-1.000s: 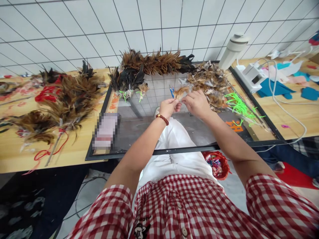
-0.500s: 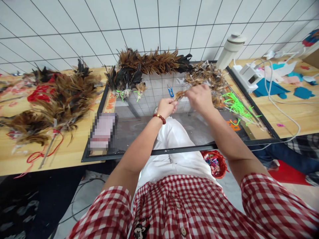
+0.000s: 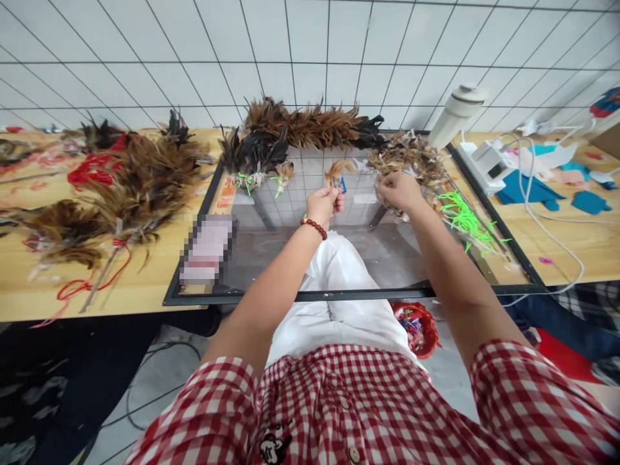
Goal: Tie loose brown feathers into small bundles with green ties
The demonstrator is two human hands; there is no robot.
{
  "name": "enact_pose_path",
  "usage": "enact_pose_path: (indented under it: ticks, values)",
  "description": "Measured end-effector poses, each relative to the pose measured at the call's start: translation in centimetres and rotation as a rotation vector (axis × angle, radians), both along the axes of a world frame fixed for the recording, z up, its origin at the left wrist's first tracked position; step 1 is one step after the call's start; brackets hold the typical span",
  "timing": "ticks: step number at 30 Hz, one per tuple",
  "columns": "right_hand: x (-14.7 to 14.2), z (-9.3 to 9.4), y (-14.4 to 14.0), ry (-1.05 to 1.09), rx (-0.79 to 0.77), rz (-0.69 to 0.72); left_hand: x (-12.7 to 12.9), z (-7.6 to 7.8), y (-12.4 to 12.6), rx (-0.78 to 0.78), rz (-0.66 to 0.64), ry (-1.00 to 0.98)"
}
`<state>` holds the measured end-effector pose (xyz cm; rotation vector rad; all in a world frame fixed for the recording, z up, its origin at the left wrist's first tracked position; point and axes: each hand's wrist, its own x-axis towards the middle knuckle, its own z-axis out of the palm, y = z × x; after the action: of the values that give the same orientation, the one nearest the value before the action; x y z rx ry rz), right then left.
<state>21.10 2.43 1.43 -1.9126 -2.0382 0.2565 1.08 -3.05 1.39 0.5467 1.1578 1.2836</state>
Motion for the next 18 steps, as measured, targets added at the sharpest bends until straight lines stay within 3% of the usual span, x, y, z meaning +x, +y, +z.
enact_pose_path:
  ticks: [3,8,11,13,16,18]
  values:
    - [1.7,0.7,-0.6,0.271,-0.023,0.048,-0.1,-0.1,0.2,-0.006,0.026,-0.037]
    - [1.6,0.2,-2.0,-0.149,0.15,0.016,0.1,-0.4,0.3,-0.029,0.056,-0.057]
    - [0.7,-1.0,-2.1,-0.278,0.101,0.007,0.4,-0.4,0.0,-0.022,0.064,-0.064]
    - [0.8,-1.7,-1.6,-0.16,0.076,0.018,0.5,-0.4,-0.1,-0.022,0.056,-0.063]
    - [1.6,-2.6,-0.3,0.308,0.015,0.067,0.5,-0.5,0.0,-0.013,0.05,-0.052]
    - [2.2,-3.0,0.2,0.501,0.021,0.101,0.5,-0.6,0.0,-0.008,0.061,-0.037]
